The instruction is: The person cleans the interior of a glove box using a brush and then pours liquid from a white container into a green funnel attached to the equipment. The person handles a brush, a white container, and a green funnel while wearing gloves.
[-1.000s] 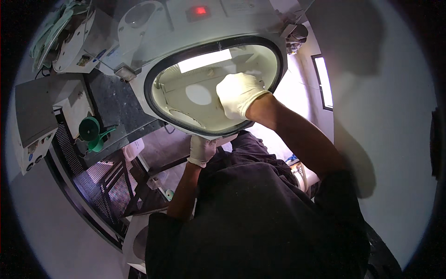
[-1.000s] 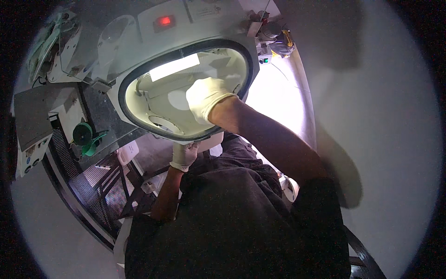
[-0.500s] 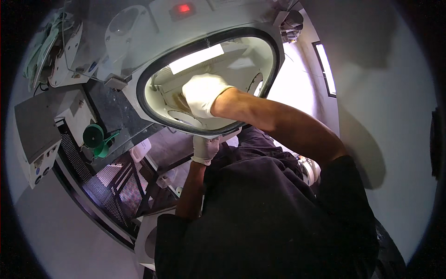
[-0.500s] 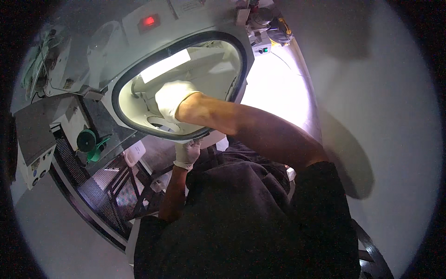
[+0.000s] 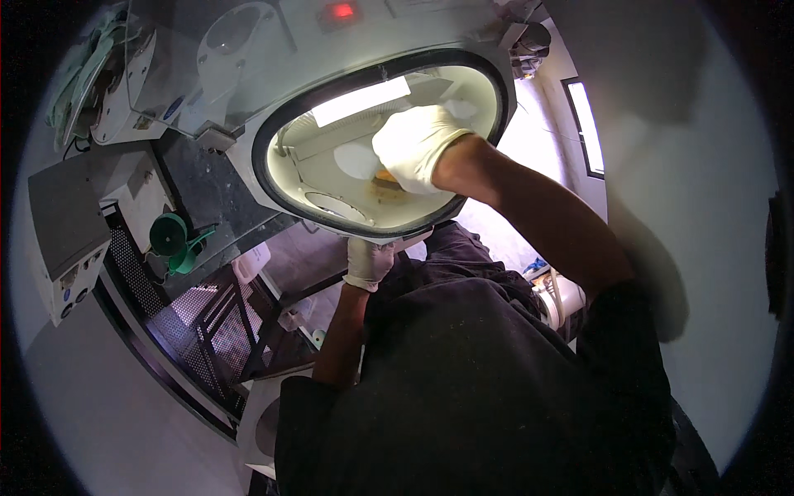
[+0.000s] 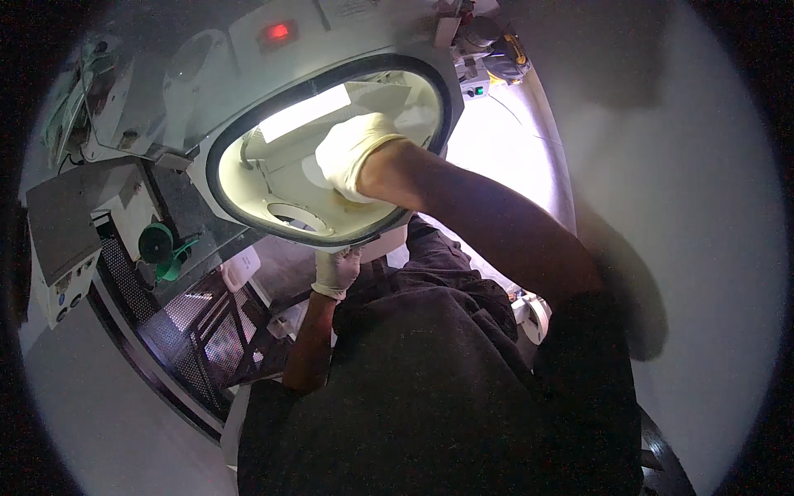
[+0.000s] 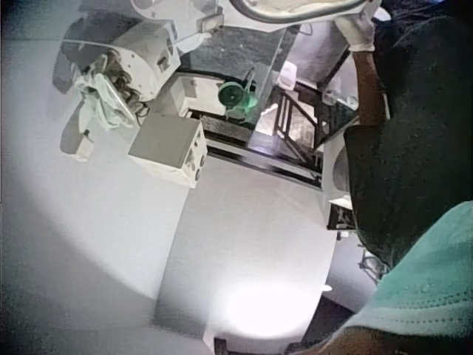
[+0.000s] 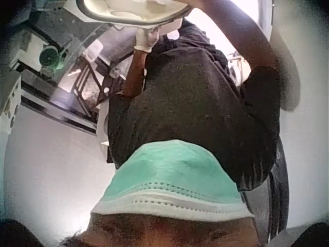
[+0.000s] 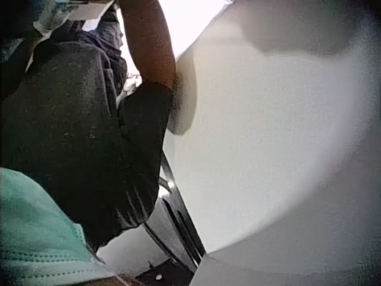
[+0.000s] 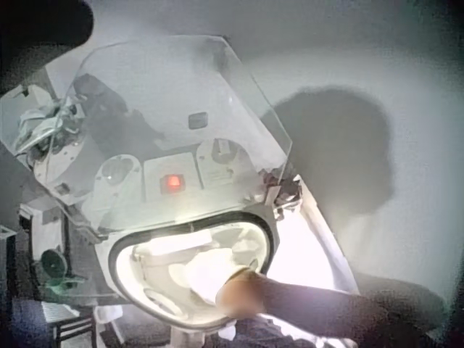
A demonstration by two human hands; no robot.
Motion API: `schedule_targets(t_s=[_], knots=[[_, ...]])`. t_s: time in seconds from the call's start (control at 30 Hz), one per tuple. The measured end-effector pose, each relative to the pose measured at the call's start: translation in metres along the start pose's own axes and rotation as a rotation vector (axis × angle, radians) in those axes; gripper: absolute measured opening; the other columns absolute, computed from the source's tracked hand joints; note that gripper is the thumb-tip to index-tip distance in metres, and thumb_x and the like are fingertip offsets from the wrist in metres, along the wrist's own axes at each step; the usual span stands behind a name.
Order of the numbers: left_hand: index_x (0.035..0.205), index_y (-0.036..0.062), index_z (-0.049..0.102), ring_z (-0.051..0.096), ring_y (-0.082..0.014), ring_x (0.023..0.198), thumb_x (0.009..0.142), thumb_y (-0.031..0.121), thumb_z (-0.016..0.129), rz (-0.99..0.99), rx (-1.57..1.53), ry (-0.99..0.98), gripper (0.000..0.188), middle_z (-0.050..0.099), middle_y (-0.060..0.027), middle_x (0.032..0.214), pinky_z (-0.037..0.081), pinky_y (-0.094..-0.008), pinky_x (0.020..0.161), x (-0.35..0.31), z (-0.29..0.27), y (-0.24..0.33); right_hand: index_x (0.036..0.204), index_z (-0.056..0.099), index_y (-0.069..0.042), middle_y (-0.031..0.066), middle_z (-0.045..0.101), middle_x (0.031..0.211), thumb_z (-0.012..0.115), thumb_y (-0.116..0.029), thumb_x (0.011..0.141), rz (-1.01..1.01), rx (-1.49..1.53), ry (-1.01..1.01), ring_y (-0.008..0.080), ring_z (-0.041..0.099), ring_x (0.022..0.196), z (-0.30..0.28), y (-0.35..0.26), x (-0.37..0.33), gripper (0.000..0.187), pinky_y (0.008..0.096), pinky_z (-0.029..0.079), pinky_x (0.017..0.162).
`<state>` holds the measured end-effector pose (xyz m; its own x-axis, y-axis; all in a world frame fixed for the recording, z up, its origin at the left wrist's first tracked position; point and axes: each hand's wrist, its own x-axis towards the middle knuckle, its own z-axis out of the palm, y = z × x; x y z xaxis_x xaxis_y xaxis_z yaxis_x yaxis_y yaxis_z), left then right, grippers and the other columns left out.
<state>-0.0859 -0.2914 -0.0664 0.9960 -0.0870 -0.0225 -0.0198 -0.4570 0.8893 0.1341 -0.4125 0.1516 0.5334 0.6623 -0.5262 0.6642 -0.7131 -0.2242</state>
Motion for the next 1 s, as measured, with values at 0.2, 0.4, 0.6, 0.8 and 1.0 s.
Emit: schedule_targets(t_s=[0.2, 0.4, 0.6, 0.8, 1.0], knots=[[0.109, 0.0087, 0.073, 0.068, -0.0423, 0.098, 0.084, 0.011, 0.070, -0.015, -0.097, 0.021, 0.026, 0.072, -0.0182, 0.103, 0.054, -0.0490, 0.084, 0.001, 0.006, 0.000, 0.091, 0.077, -0.004, 0.0204, 0.074, 0.091, 0.068, -0.016, 0.079, 0.015, 0.072, -0.027, 0.0372, 0.072, 0.085, 0.016, -0.003, 0.002, 0.019, 0.0440, 0.058, 0.075], [0.110, 0.0088, 0.072, 0.067, -0.0426, 0.101, 0.084, 0.010, 0.069, 0.031, 0.011, 0.008, 0.027, 0.072, -0.0170, 0.106, 0.053, -0.0498, 0.086, 0.001, -0.002, 0.002, 0.089, 0.077, -0.005, 0.0183, 0.074, 0.088, 0.070, -0.015, 0.078, 0.026, -0.031, -0.051, 0.0364, 0.072, 0.086, 0.013, 0.011, -0.001, 0.017, 0.0428, 0.058, 0.076], [0.109, 0.0097, 0.073, 0.066, -0.0427, 0.102, 0.081, 0.009, 0.070, -0.028, -0.110, -0.005, 0.029, 0.071, -0.0172, 0.108, 0.052, -0.0503, 0.088, -0.003, 0.008, -0.011, 0.082, 0.075, -0.007, 0.0157, 0.073, 0.083, 0.065, -0.011, 0.079, -0.032, -0.170, 0.280, 0.0320, 0.072, 0.079, 0.005, 0.016, -0.014, 0.012, 0.0415, 0.057, 0.070], [0.109, 0.0094, 0.073, 0.066, -0.0430, 0.099, 0.080, 0.009, 0.071, -0.019, -0.080, -0.018, 0.028, 0.071, -0.0179, 0.105, 0.052, -0.0496, 0.086, 0.000, 0.003, -0.004, 0.088, 0.079, -0.005, 0.0148, 0.075, 0.082, 0.064, -0.013, 0.081, 0.035, -0.283, 0.125, 0.0301, 0.074, 0.079, 0.032, 0.001, 0.011, 0.018, 0.0415, 0.058, 0.068], [0.111, -0.0014, 0.070, 0.071, -0.0199, 0.092, 0.093, 0.001, 0.066, 0.033, -0.068, -0.032, 0.018, 0.074, -0.0129, 0.103, 0.056, -0.0345, 0.081, -0.001, 0.002, -0.004, 0.092, 0.078, -0.004, 0.0154, 0.074, 0.086, 0.065, -0.014, 0.081, -0.126, -0.201, 0.134, 0.0325, 0.074, 0.083, 0.027, -0.008, 0.012, 0.020, 0.0407, 0.059, 0.076]])
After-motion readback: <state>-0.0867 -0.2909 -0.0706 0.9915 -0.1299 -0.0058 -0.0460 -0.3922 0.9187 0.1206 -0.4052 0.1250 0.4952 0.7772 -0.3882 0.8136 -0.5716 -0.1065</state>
